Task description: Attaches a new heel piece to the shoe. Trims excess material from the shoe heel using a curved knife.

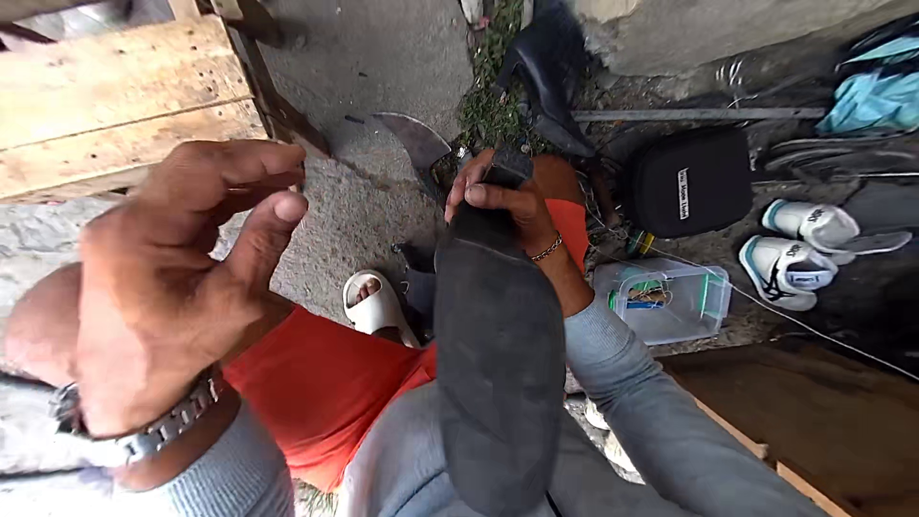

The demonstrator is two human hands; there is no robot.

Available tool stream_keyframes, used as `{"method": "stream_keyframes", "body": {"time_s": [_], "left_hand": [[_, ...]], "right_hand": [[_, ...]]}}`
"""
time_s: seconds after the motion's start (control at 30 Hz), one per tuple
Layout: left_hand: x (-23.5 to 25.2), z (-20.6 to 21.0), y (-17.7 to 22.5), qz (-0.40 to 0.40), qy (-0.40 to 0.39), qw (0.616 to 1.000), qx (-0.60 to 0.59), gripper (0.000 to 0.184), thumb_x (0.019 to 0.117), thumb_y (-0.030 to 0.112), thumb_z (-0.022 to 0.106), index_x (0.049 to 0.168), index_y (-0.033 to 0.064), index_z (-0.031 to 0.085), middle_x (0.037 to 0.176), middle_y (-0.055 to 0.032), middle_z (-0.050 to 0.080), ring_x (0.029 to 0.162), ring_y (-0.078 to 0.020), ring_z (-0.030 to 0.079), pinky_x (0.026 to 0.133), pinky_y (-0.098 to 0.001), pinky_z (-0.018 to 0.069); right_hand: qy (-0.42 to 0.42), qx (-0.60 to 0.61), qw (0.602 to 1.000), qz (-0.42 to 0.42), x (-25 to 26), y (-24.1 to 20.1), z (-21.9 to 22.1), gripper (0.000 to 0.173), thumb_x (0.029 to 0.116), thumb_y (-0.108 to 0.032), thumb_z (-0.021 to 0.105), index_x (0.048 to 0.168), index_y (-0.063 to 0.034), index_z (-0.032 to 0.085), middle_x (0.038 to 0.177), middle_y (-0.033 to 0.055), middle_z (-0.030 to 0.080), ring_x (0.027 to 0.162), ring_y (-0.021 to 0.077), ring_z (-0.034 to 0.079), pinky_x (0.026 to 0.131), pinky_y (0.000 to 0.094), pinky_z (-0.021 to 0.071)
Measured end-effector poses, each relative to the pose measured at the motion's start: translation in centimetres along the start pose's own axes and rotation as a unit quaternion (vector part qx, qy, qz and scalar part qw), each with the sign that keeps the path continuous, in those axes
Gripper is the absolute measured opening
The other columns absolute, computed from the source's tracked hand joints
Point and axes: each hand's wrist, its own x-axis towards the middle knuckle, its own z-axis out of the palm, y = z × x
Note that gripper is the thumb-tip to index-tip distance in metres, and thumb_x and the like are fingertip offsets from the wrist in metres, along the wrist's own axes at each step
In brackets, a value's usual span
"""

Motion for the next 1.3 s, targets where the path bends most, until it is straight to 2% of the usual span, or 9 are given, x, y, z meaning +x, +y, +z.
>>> {"method": "stream_keyframes", "body": {"time_s": [0.2, 0.37, 0.53, 0.67, 0.73, 0.83, 0.93, 1.07, 1.3], "left_hand": [[2.3, 3.9, 1.7, 0.018, -0.005, 0.998, -0.052, 0.030, 0.1035, 0.016, 0.060, 0.131, 0.0055, 0.065, 0.127, -0.0054, 0.067, 0.110, -0.0150, 0.069, 0.096, -0.0330, 0.0604], [5.3, 7.4, 1.9, 0.099, -0.012, 0.989, -0.113, 0.037, 0.0987, 0.016, 0.068, 0.133, 0.0008, 0.065, 0.134, -0.0128, 0.064, 0.120, -0.0231, 0.066, 0.101, -0.0413, 0.0593], [5.9, 8.7, 2.6, 0.129, -0.083, 0.984, -0.095, 0.047, 0.0942, 0.017, 0.073, 0.139, 0.0062, 0.064, 0.147, -0.0080, 0.059, 0.137, -0.0191, 0.054, 0.116, -0.0382, 0.0462], [4.0, 5.5, 3.1, 0.069, -0.098, 0.983, -0.140, 0.054, 0.1001, 0.026, 0.066, 0.148, 0.0038, 0.052, 0.153, -0.0084, 0.052, 0.138, -0.0229, 0.054, 0.113, -0.0405, 0.0505], [2.0, 2.2, 1.7, 0.019, -0.032, 0.984, -0.172, 0.056, 0.1068, 0.036, 0.053, 0.152, 0.0037, 0.044, 0.153, -0.0116, 0.052, 0.134, -0.0303, 0.057, 0.107, -0.0460, 0.0557], [-1.9, -1.9, -2.4, -0.045, 0.093, 0.982, -0.155, 0.058, 0.1104, 0.045, 0.036, 0.152, 0.0055, 0.042, 0.152, -0.0140, 0.052, 0.133, -0.0349, 0.057, 0.108, -0.0518, 0.0527], [-4.8, -2.6, -3.0, -0.043, 0.122, 0.987, -0.095, 0.057, 0.1081, 0.046, 0.045, 0.142, 0.0022, 0.054, 0.142, -0.0183, 0.060, 0.126, -0.0391, 0.062, 0.106, -0.0571, 0.0532], [-4.9, 1.4, 1.3, -0.026, 0.109, 0.992, -0.050, 0.035, 0.1051, 0.030, 0.058, 0.132, 0.0084, 0.065, 0.131, -0.0073, 0.068, 0.119, -0.0254, 0.067, 0.102, -0.0453, 0.0562], [-0.5, 9.0, 4.8, 0.053, 0.144, 0.988, 0.027, 0.038, 0.0983, 0.011, 0.065, 0.134, -0.0018, 0.064, 0.143, -0.0163, 0.060, 0.132, -0.0264, 0.058, 0.110, -0.0432, 0.0519]], "right_hand": [[-0.055, 0.104, 0.989, 0.088, 0.5, 0.1, 0.9, 0.013, 0.0902, -0.012, 0.072, 0.095, -0.0015, 0.065, 0.088, 0.0176, 0.072, 0.078, 0.0310, 0.074, 0.072, 0.0482, 0.0634], [-0.078, 0.116, 0.984, 0.114, 0.5, 0.4, 1.3, 0.011, 0.0909, -0.008, 0.071, 0.094, -0.0006, 0.064, 0.088, 0.0188, 0.072, 0.078, 0.0314, 0.074, 0.073, 0.0483, 0.0636], [-0.031, -0.005, 0.996, 0.088, 0.1, -0.8, 3.1, 0.015, 0.0840, 0.003, 0.070, 0.094, -0.0068, 0.074, 0.087, 0.0021, 0.075, 0.079, 0.0079, 0.071, 0.076, 0.0273, 0.0610], [-0.056, -0.136, 0.989, 0.010, 1.1, -1.1, 3.1, 0.009, 0.0868, -0.005, 0.072, 0.093, 0.0004, 0.070, 0.086, 0.0076, 0.071, 0.080, 0.0139, 0.068, 0.077, 0.0337, 0.0590], [-0.028, -0.235, 0.970, -0.062, 1.4, -1.7, 3.2, 0.016, 0.0877, -0.009, 0.075, 0.094, 0.0044, 0.068, 0.087, 0.0129, 0.073, 0.081, 0.0194, 0.071, 0.077, 0.0388, 0.0616], [0.055, -0.372, 0.912, -0.166, 1.4, -2.5, 3.7, 0.021, 0.0819, -0.005, 0.080, 0.095, 0.0065, 0.068, 0.089, 0.0138, 0.072, 0.082, 0.0182, 0.071, 0.076, 0.0354, 0.0624], [0.122, -0.496, 0.835, -0.204, 1.5, -2.5, 4.1, 0.024, 0.0774, -0.010, 0.085, 0.094, 0.0006, 0.072, 0.094, 0.0107, 0.071, 0.090, 0.0174, 0.070, 0.079, 0.0346, 0.0616], [0.154, -0.574, 0.776, -0.210, 1.9, -1.8, 4.2, 0.023, 0.0777, -0.015, 0.083, 0.095, -0.0046, 0.074, 0.099, 0.0089, 0.072, 0.096, 0.0192, 0.070, 0.080, 0.0385, 0.0605], [0.189, -0.591, 0.771, -0.146, 1.8, -1.4, 5.4, 0.027, 0.0784, -0.024, 0.086, 0.096, -0.0089, 0.074, 0.096, 0.0034, 0.071, 0.090, 0.0140, 0.069, 0.076, 0.0369, 0.0588]]}}
